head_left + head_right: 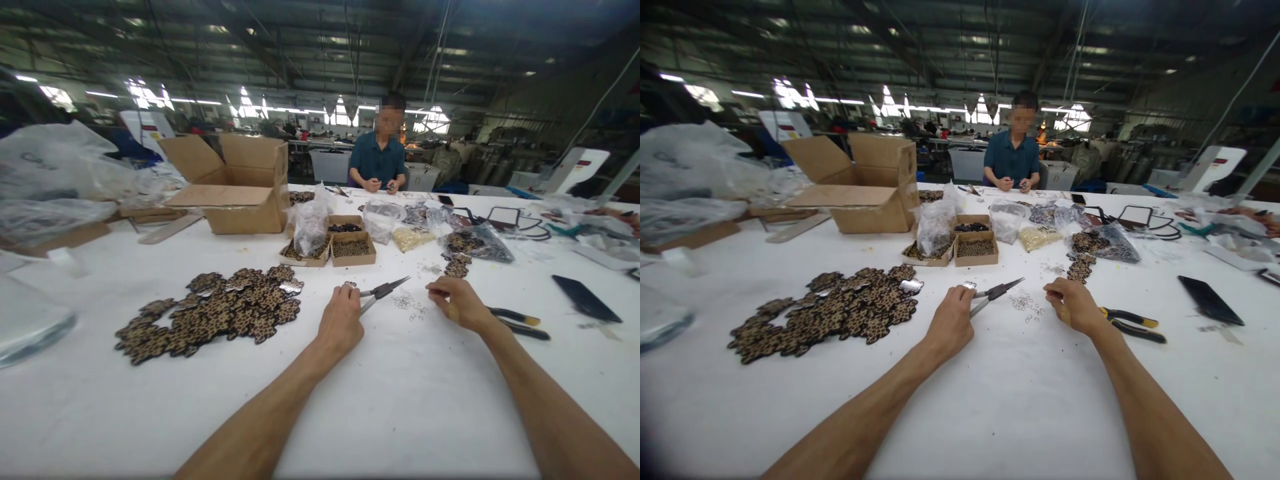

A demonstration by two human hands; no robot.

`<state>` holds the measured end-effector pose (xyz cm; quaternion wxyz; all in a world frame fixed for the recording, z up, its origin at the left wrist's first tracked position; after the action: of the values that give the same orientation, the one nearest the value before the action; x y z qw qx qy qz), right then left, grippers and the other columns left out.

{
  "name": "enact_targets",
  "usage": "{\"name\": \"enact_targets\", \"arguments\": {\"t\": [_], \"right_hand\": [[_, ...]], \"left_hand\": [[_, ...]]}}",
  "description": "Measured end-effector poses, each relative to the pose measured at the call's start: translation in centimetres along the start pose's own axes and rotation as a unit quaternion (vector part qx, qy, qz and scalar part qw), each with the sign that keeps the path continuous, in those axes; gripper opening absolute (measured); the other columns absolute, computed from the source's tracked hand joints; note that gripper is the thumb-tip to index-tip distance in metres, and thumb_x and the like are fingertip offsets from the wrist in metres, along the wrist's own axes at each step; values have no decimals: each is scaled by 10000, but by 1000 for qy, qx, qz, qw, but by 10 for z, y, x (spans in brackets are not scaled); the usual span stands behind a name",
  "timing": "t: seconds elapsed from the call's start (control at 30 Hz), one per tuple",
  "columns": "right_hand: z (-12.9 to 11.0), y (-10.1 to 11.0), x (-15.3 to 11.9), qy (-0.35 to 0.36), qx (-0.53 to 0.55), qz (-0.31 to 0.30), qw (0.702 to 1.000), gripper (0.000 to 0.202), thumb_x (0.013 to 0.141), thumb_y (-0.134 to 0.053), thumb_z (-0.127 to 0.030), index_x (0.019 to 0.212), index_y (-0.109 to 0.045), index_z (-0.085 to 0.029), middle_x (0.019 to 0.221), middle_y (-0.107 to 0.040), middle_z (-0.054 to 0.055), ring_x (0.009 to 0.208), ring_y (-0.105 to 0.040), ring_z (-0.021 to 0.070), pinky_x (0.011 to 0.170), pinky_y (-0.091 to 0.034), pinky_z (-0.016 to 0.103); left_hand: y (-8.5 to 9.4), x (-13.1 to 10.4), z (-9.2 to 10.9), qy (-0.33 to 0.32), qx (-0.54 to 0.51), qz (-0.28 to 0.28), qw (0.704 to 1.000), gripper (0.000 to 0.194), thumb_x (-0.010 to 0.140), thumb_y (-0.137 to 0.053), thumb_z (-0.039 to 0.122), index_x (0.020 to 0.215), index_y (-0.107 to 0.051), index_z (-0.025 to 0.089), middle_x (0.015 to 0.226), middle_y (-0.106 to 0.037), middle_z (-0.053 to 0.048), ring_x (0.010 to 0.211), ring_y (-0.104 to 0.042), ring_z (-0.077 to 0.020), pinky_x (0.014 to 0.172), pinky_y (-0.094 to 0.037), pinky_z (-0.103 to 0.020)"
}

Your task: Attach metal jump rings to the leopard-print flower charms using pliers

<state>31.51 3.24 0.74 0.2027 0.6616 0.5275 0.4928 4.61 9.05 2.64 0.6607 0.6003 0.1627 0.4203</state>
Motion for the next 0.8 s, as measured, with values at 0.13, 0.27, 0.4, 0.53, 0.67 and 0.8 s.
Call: {"name": "enact_targets", "arguments": {"t": [0.13,0.27,0.4,0.53,0.67,0.8], "right_hand": [[-12,-9,2,11,-38,-19,999,207,868,-589,-223,1015,-734,-220,920,-726,64,829,-667,227,760,-513,324],[-19,-13,4,7,-52,-25,998,206,875,-574,-198,1016,-722,-220,927,-714,61,845,-647,226,782,-493,329],[-22,-15,6,0,-48,-22,999,203,875,-569,-179,1012,-715,-215,936,-701,62,845,-636,219,804,-489,332],[-24,-18,4,-10,-40,-18,999,212,890,-584,-237,1054,-716,-216,977,-694,76,873,-638,230,818,-486,347],[-21,-29,4,-23,-21,-31,999,201,896,-589,-318,985,-746,-231,945,-697,76,879,-642,245,785,-481,346],[-9,-39,11,-64,17,-50,997,153,831,-624,-273,788,-764,-230,824,-709,55,761,-647,219,700,-467,305]], "left_hand": [[11,1,-6,17,-29,42,999,554,668,-480,-63,1179,-548,139,1148,-552,-126,1063,-512,-248,925,-495,-371],[16,-1,-11,17,-57,87,994,600,640,-459,-77,1184,-555,159,1128,-569,-105,1090,-529,-243,940,-499,-375],[24,-3,-19,16,-114,139,984,661,611,-435,-86,1202,-560,182,1136,-594,-90,1081,-559,-233,925,-513,-374],[37,-6,-38,69,-196,186,960,596,654,-425,-56,1159,-603,204,1051,-643,-58,974,-616,-209,858,-534,-343],[36,-9,-60,148,-324,182,917,431,696,-450,7,1022,-663,188,939,-689,-40,865,-656,-183,764,-550,-296],[16,-6,-68,201,-471,117,851,450,620,-458,14,977,-697,151,903,-732,-57,827,-687,-190,648,-554,-259]]}}
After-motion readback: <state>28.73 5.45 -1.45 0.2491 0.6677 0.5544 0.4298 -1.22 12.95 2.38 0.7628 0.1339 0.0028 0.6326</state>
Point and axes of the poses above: each hand's wrist, its own x-axis towards the middle knuckle, its own y-axis out of the back of the hand, z = x × y, the point moved 8 cm from there along x, towards the middle knuckle
